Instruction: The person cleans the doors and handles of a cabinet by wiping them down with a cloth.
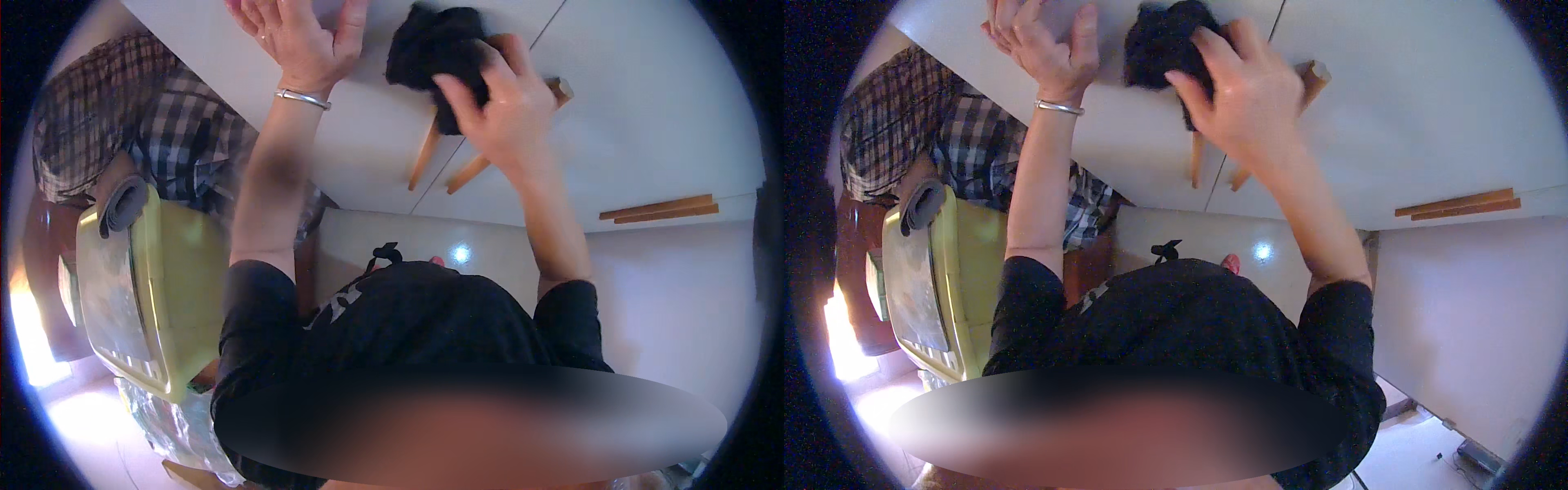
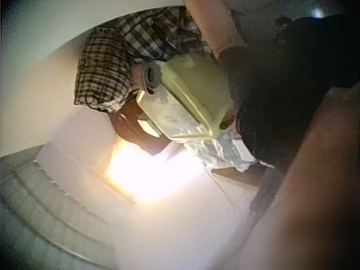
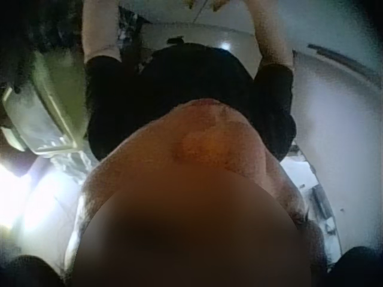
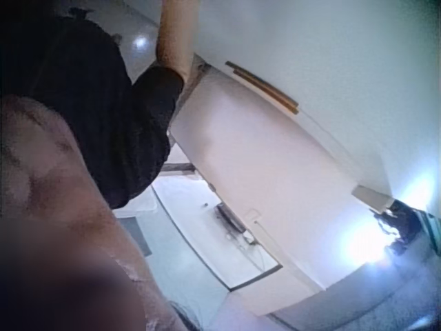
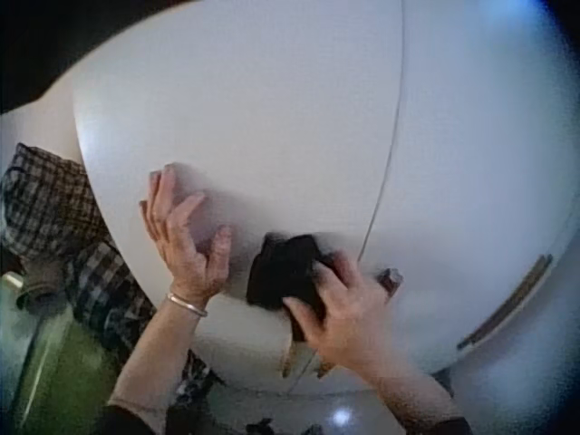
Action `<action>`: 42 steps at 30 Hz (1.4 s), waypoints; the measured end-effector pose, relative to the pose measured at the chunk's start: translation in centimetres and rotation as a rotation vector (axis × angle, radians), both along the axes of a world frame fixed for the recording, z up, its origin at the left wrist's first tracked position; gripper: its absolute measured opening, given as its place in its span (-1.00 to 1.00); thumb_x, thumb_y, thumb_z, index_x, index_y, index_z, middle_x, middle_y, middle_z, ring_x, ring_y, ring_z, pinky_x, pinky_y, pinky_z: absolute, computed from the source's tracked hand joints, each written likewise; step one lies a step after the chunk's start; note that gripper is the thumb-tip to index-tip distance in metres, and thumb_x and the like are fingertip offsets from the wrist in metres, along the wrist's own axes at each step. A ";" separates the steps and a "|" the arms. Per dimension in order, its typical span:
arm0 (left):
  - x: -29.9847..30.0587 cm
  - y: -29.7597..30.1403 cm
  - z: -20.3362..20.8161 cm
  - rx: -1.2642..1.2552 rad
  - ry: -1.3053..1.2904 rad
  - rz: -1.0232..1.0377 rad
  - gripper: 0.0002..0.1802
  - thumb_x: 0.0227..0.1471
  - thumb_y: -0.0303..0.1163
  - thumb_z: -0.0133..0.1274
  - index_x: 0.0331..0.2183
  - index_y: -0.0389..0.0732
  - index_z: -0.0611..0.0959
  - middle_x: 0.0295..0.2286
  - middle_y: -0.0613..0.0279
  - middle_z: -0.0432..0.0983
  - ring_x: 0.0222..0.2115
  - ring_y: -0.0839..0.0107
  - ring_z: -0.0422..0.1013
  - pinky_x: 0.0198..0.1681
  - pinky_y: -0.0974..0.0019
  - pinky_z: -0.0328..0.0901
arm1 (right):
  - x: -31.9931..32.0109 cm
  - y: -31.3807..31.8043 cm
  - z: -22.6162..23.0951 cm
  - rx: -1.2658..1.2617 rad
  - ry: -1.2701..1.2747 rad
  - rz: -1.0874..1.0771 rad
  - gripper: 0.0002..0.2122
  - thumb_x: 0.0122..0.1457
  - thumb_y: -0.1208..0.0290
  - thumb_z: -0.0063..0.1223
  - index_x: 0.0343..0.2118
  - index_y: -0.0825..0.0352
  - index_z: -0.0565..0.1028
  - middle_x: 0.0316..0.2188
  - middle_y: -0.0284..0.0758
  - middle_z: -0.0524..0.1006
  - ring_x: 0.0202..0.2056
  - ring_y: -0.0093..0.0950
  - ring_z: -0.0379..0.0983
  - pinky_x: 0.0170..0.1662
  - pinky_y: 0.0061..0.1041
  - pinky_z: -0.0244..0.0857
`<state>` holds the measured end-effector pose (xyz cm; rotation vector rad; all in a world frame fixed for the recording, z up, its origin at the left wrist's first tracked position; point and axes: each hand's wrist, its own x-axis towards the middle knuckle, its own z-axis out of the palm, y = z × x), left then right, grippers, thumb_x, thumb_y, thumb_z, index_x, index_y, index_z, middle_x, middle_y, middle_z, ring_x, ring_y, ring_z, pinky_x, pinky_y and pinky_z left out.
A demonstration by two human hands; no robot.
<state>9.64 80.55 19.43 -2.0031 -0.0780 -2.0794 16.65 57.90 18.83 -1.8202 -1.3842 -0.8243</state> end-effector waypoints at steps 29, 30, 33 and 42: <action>-0.2 -0.7 -0.1 0.034 -0.003 -0.162 -0.56 -0.20 -0.20 0.13 -0.22 -0.14 0.48 0.00 0.05 0.26 0.05 -0.03 0.10 0.10 0.01 -0.09 | -0.8 -5.4 -0.9 -0.299 0.118 0.243 -0.66 -0.24 0.54 0.18 -0.27 0.29 0.50 -0.40 -0.31 0.43 -0.44 -0.29 0.44 -0.42 -0.43 0.34; -0.2 -0.7 0.0 0.042 0.010 -0.152 -0.56 -0.20 -0.21 0.13 -0.22 -0.15 0.48 0.00 0.05 0.26 0.05 -0.03 0.10 0.10 0.01 -0.08 | 0.0 -6.1 -0.5 -0.297 0.116 0.236 -0.66 -0.24 0.54 0.18 -0.27 0.29 0.50 -0.40 -0.31 0.43 -0.44 -0.29 0.44 -0.42 -0.43 0.34; -0.3 -0.7 -0.3 0.049 0.023 -0.149 -0.57 -0.20 -0.23 0.14 -0.22 -0.15 0.49 -0.01 0.05 0.26 0.05 -0.03 0.10 0.10 0.00 -0.07 | 1.7 -7.6 0.9 0.151 -0.029 -0.078 -0.70 -0.15 0.41 0.21 -0.28 0.27 0.49 -0.40 -0.27 0.43 -0.41 -0.25 0.45 -0.40 -0.38 0.34; -0.2 -0.6 0.1 0.066 0.005 -0.176 -0.59 -0.23 -0.30 0.15 -0.23 -0.17 0.51 -0.01 0.04 0.27 0.05 -0.02 0.12 0.11 -0.01 -0.06 | 6.2 -7.0 -0.3 -0.033 -0.174 -0.219 -0.72 -0.09 0.35 0.23 -0.31 0.29 0.45 -0.40 -0.27 0.46 -0.52 -0.24 0.42 -0.52 -0.41 0.31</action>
